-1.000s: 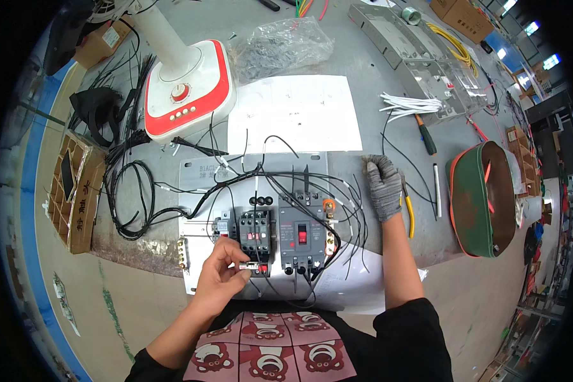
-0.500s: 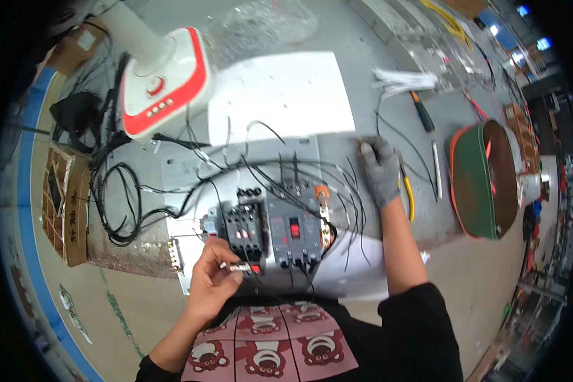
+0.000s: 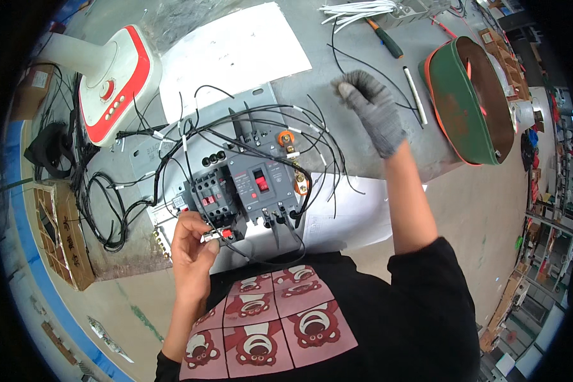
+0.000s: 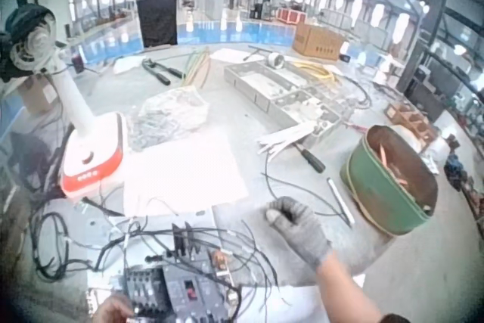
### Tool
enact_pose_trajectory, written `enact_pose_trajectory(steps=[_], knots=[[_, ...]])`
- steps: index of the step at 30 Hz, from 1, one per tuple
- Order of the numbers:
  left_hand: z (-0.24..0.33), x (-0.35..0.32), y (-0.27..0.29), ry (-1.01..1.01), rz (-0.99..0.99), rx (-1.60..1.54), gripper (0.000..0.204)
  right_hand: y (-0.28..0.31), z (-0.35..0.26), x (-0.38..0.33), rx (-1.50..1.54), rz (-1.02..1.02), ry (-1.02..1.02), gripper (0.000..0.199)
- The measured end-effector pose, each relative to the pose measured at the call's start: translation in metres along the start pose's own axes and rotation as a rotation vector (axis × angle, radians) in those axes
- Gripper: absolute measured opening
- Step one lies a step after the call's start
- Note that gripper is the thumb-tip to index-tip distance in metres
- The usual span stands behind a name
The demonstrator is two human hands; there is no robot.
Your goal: The person connects black wires to terminals on a mounted electrical control unit, referencing a diagram on the table. They use pliers to strip wire ends and a screwdriver to tighten terminal screws, organizing the wiring as they proceed.
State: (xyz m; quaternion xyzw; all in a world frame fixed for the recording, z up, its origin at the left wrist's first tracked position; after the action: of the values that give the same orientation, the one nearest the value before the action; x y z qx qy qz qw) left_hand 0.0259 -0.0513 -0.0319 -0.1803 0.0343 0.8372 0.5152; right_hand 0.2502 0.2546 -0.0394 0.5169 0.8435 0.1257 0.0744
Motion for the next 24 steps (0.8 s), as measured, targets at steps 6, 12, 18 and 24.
enact_pose_trajectory(steps=[6, 12, 18, 24], knots=[[0.0, 0.003, -0.003, -0.005, -0.001, -0.001, 0.027, -0.023, -0.013, -0.079, -0.397, -0.261, -0.075, 0.025], [0.0, 0.002, -0.001, 0.001, 0.0, 0.023, 0.028, -0.042, 0.003, -0.094, -0.596, -0.275, -0.178, 0.034], [0.002, 0.002, -0.004, -0.024, -0.003, -0.011, 0.028, -0.034, 0.011, -0.097, -0.47, -0.069, -0.147, 0.025], [-0.002, 0.002, -0.001, -0.021, -0.014, -0.019, 0.028, -0.029, 0.006, -0.095, -0.418, -0.066, -0.208, 0.025]])
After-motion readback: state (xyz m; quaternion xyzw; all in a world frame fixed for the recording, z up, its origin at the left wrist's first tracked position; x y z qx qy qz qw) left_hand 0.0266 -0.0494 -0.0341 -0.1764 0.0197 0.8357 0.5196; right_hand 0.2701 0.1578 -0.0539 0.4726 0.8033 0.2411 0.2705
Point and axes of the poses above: each hand's wrist, its own x-axis towards the middle knuckle, its own y-axis out of the back of the hand, z = x × y, the point moved 9 cm from there along x, towards the middle knuckle
